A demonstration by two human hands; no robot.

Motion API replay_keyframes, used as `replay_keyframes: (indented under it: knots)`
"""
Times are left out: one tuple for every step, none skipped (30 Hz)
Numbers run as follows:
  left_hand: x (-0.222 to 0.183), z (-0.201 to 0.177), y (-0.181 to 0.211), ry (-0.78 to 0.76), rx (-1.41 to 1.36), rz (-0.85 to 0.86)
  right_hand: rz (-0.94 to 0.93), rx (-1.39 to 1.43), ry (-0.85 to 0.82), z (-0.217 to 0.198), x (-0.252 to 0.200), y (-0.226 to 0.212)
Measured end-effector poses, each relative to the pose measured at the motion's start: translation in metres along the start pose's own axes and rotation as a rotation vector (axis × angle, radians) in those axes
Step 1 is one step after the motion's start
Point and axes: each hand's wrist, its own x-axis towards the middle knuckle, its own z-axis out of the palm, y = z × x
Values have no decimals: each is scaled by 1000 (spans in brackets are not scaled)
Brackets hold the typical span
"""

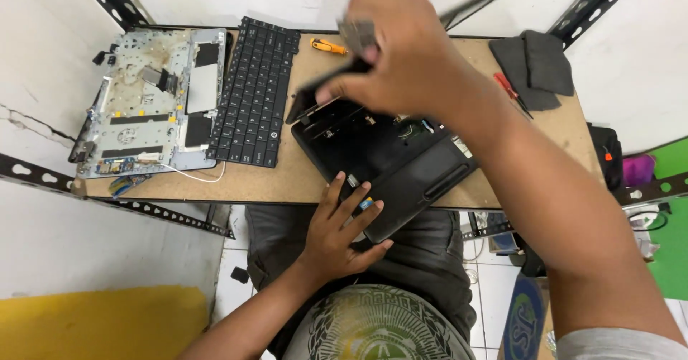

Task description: Disassembling and inspecting internal components of a laptop computer on a repair bench

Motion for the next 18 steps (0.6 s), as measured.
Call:
replay_keyframes:
  knots:
    - [2, -1, 0, 0, 4, 0, -3, 2, 2, 1, 12, 0]
    - [4, -3, 1, -9, -18, -7, 214, 80, -44, 2, 24, 0]
    - [6, -4, 2, -18, -41, -13, 429, 161, -97, 3, 35, 0]
    - [5, -8, -3, -19, -41, -7, 429, 157, -92, 5, 41, 4]
    - [5, -12, -8, -49, -66, -40, 466, 51, -155, 7, 47, 9]
    - [7, -15, -13, -81, -91, -69, 504, -58, -216, 8, 54, 14]
    - [15, -22, -18, -82, -93, -58, 506, -64, -208, 13, 58, 19]
    - [22, -29, -22, -137, -110, -76, 474, -130, -185, 18, 61, 24]
    - [28, -36, -26, -193, -127, -93, 443, -195, -163, 23, 64, 30]
    - [31, -39, -28, -195, -130, -87, 446, -200, -159, 24, 65, 30]
    - [32, -42, -29, -231, -174, -134, 421, -193, -124, 27, 67, 30]
    - [34, -45, -31, -263, -211, -185, 389, -184, -90, 29, 70, 30]
    - [39, -46, -32, -261, -208, -181, 385, -185, -87, 29, 71, 31]
    - [43, -48, -32, -301, -205, -228, 354, -219, -57, 30, 71, 32]
    - [46, -49, -33, -342, -202, -274, 322, -253, -26, 32, 71, 33]
    - [48, -48, -35, -339, -200, -274, 319, -253, -27, 32, 73, 33]
    - [49, -46, -36, -333, -215, -267, 333, -282, -26, 31, 74, 34]
    - [52, -44, -38, -328, -227, -256, 347, -312, -22, 30, 75, 36]
